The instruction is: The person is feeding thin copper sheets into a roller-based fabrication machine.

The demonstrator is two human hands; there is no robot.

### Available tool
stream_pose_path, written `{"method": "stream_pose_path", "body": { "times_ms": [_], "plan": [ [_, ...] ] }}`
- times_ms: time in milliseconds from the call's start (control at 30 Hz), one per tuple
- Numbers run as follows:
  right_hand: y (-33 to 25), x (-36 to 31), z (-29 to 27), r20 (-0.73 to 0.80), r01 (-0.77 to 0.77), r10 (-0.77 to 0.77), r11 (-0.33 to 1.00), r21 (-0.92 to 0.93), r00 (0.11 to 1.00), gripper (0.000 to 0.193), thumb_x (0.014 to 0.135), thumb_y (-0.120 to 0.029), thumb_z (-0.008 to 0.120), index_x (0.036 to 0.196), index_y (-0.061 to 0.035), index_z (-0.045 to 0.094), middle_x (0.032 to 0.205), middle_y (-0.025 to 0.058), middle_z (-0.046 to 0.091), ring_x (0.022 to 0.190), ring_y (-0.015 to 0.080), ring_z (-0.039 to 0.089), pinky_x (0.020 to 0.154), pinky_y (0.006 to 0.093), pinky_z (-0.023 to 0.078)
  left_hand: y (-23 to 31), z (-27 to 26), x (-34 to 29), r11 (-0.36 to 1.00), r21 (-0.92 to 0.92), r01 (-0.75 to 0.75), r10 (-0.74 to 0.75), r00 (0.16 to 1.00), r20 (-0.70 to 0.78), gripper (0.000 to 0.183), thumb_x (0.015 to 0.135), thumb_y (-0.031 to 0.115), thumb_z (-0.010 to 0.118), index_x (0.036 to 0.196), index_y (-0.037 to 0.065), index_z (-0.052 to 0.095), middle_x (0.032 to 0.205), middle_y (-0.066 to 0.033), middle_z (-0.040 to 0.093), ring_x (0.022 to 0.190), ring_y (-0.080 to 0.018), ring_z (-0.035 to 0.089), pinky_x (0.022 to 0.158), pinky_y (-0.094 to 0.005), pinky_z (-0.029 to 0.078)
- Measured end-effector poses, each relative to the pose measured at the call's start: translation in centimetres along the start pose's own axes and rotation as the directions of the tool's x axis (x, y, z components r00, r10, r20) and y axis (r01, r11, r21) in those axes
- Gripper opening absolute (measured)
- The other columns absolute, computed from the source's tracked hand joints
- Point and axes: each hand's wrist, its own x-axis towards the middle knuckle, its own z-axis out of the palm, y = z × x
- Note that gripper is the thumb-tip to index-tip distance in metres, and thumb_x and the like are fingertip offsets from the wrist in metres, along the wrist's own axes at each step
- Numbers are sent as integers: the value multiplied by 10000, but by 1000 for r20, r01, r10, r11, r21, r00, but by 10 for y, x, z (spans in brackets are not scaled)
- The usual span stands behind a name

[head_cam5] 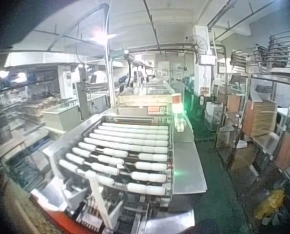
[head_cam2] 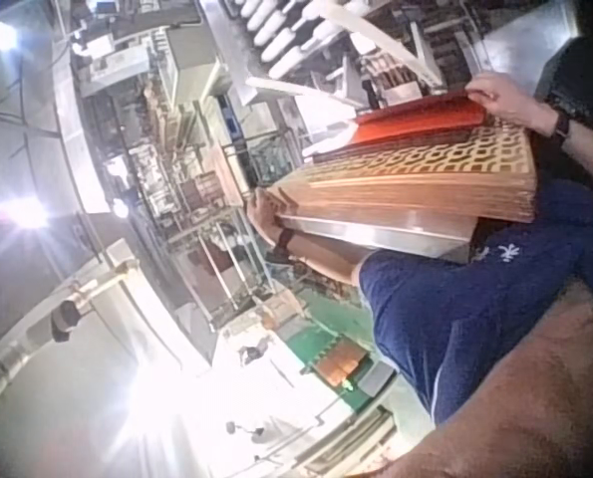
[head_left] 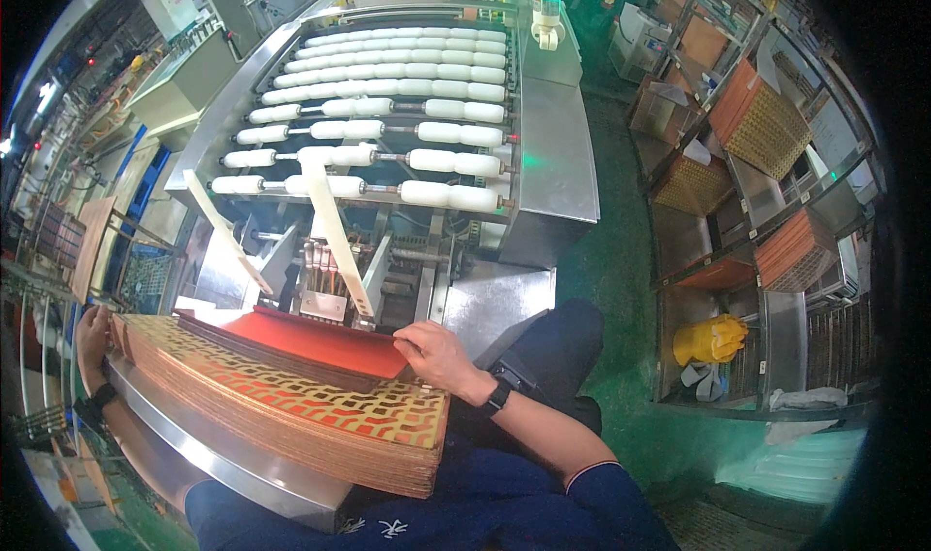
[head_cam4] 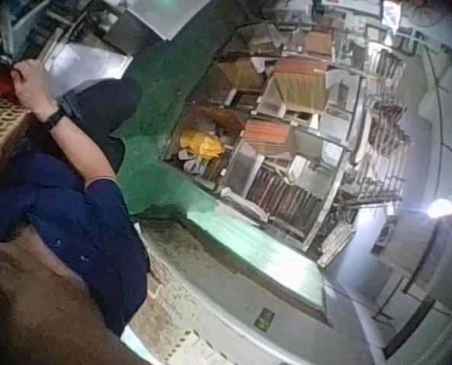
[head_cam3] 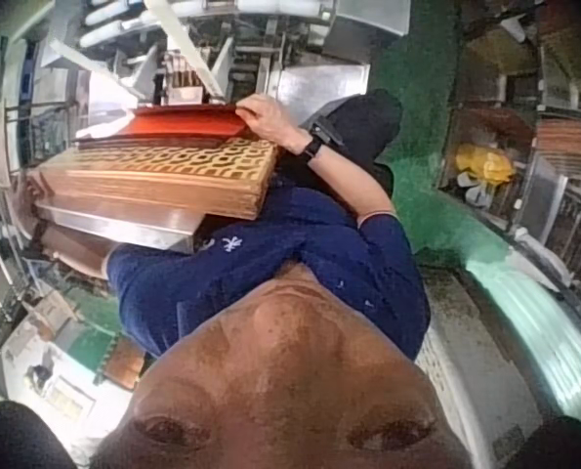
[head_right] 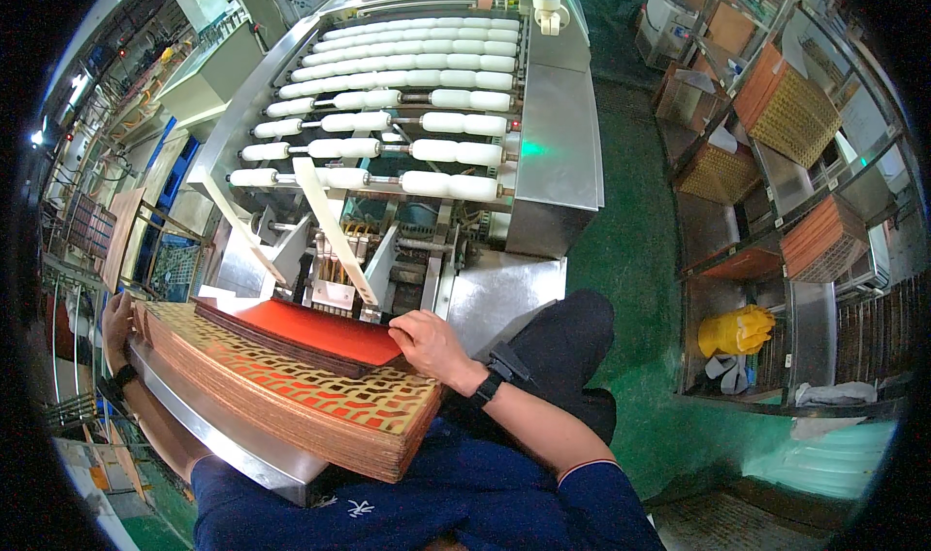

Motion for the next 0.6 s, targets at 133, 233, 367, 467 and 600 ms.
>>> {"method": "stream_pose_path", "body": {
  "times_ms": [133, 233, 367, 467, 600],
  "plan": [
    [0, 0, 0, -6, 24, -24, 1000, 17, 1000, 156, 932, -159, 681, 1006, -24, 703, 947, 138, 706, 900, 344, 650, 819, 427, 522, 9, 2, -7, 999, 45, 1, 0, 1000, -15, 467, 1003, 394, 603, 1201, -24, 671, 961, -78, 697, 780, -150, 637, 656, -291, 501],
    [0, -1, 0, -7, 26, -26, 999, 20, 1000, 149, 926, -149, 683, 1007, -25, 700, 958, 138, 706, 914, 343, 653, 826, 426, 524, 11, 4, -9, 999, 35, 0, 1, 1000, -28, 440, 1007, 389, 602, 1161, -17, 675, 922, -62, 678, 742, -133, 612, 620, -282, 476],
    [3, -1, 5, 20, 2, -3, 999, 44, 1000, 164, 934, -181, 670, 1004, -35, 700, 972, 152, 700, 940, 364, 646, 835, 442, 520, 0, 3, -6, 988, -60, -140, 142, 989, 37, 349, 1014, 369, 606, 963, 28, 658, 770, -7, 588, 627, -95, 535, 556, -266, 421],
    [9, 0, 8, 26, -7, 5, 999, 50, 1000, 190, 942, -218, 654, 996, -40, 695, 970, 165, 690, 949, 388, 631, 849, 471, 507, -7, -4, 0, 990, -59, -131, 141, 963, 229, 351, 1045, 406, 553, 1044, 66, 645, 804, 18, 573, 695, -100, 524, 596, -285, 432],
    [11, -2, 7, 38, 11, -12, 1000, 21, 999, 211, 963, -228, 649, 1055, -48, 709, 1010, 126, 702, 1000, 341, 646, 881, 430, 522, -14, 13, -3, 971, -228, -69, 92, 992, 91, 322, 1042, 370, 552, 993, 62, 631, 766, 7, 562, 664, -110, 512, 582, -292, 422]
  ]
}}
